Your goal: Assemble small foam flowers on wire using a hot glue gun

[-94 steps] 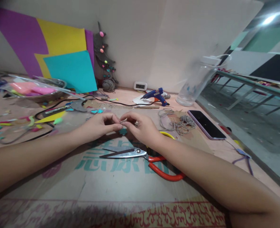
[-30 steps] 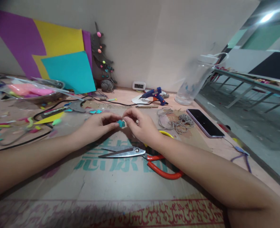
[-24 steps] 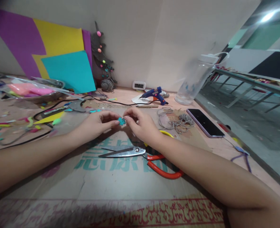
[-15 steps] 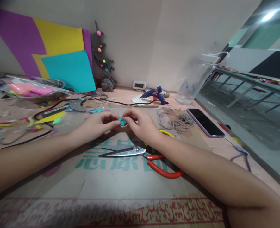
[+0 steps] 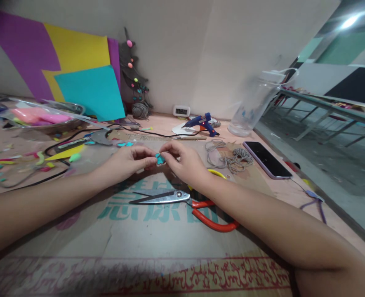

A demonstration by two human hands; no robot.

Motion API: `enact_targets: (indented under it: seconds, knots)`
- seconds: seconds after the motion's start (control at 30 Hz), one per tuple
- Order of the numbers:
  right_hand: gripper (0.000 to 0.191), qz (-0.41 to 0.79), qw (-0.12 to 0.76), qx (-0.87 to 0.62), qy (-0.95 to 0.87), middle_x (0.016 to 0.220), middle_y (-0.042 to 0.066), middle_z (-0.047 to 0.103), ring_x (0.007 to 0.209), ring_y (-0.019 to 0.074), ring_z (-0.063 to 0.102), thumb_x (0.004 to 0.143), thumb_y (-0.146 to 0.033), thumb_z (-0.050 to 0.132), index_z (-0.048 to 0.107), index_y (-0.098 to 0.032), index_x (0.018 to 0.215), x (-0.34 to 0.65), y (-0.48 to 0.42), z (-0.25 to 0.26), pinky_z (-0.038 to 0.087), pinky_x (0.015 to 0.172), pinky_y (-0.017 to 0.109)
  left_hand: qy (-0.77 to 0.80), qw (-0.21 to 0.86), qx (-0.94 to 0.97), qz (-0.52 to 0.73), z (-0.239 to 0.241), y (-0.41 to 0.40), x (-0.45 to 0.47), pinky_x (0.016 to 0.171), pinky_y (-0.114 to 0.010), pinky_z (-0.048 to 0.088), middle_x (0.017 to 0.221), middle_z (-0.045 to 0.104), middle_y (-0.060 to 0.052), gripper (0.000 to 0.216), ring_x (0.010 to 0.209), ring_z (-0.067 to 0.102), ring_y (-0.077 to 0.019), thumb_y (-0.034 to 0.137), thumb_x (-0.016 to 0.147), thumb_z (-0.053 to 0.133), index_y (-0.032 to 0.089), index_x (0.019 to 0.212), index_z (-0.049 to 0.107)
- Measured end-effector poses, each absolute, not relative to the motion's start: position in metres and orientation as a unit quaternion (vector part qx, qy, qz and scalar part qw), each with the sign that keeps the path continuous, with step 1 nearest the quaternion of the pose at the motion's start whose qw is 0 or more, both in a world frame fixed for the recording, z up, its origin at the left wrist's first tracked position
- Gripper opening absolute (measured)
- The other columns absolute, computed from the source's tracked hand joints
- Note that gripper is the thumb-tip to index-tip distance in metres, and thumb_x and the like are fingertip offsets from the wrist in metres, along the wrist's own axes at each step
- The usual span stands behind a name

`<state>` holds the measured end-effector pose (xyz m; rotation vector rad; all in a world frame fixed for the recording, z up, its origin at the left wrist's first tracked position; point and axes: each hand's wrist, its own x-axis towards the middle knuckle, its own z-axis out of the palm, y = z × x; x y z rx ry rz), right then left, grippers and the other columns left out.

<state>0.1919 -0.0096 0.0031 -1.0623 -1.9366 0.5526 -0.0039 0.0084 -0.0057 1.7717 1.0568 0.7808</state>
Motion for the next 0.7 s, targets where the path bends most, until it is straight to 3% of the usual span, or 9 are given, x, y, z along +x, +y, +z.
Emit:
enact_targets:
  seconds: [0.33,0.7]
  knots:
    - [0.006,0.234,0.412,-0.418,-0.775,0.077,0.000,0.068,0.070,0.0132,0.065,0.087,-0.021,0.055,0.061,-0.018,0.087,0.1921,-0.0095,0.0032,0.050,0.067,0.026,0.410,0.457,0.728,0.305,-0.0094,0.0125,-0.0051,0.042,-0.020,0.032,0.072,0.066,-0.002,0.043,0.047,0.047,-0.0085,0.056,0.085,0.056,0.017,0.092,0.072]
    - [0.008,0.164,0.398,-0.434,-0.791,0.077,0.001,0.070,0.072,0.0129,0.064,0.085,-0.019,0.057,0.065,-0.018,0.084,0.1909,-0.0113,0.0069,0.048,0.065,0.024,0.419,0.473,0.720,0.287,-0.0093,0.0112,-0.0050,0.040,-0.018,0.033,0.067,0.061,0.001,0.034,0.050,0.049,-0.0093,0.051,0.084,0.059,0.019,0.094,0.069]
